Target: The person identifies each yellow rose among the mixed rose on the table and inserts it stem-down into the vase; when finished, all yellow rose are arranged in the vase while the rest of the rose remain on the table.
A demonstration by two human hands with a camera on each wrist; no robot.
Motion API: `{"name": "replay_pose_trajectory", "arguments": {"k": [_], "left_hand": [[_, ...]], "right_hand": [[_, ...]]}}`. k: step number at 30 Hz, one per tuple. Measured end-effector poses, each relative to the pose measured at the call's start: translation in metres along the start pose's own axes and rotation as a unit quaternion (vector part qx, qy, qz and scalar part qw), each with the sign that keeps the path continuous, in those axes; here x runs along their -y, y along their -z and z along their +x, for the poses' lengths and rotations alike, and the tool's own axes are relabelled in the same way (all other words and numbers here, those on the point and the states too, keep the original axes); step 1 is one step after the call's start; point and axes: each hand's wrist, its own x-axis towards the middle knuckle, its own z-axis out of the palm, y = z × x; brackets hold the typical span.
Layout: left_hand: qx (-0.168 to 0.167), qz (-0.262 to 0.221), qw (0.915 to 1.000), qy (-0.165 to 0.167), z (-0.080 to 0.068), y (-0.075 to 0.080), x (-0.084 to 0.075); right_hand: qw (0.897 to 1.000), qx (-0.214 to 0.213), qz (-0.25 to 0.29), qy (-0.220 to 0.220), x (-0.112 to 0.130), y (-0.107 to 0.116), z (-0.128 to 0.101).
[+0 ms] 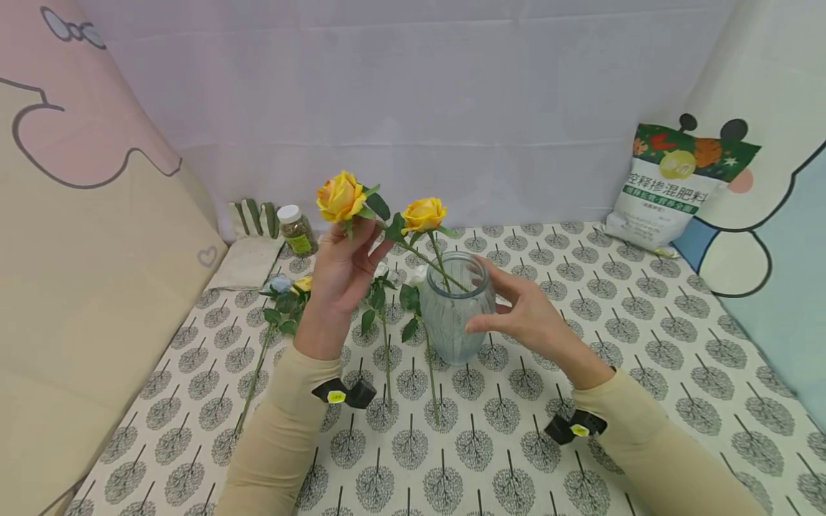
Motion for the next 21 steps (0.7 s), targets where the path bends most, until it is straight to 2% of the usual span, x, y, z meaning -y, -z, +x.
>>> {"name": "replay_pose_trajectory", "arguments": {"k": [7, 12, 17, 21], "left_hand": [[-0.023, 0.035, 0.9991, -0.012, 0.000, -0.001, 0.005], [-0.036, 0.098, 0.9928, -0.058, -0.002, -0.004, 0.010], [-0.003, 0.129, 0.9845, -0.119, -0.002, -0.005, 0.019], [0.023, 0.175, 0.9739, -0.143, -0.002, -0.002, 0.027]], "right_hand": [[1.000, -0.002, -0.010, 0.002, -0.001, 0.000, 0.000], [1.000, -0.003, -0.011, -0.001, -0.001, 0.000, -0.001], [1.000, -0.007, -0.017, -0.002, -0.001, 0.000, 0.000], [1.000, -0.004, -0.009, 0.000, 0.000, 0.000, 0.000]]}}
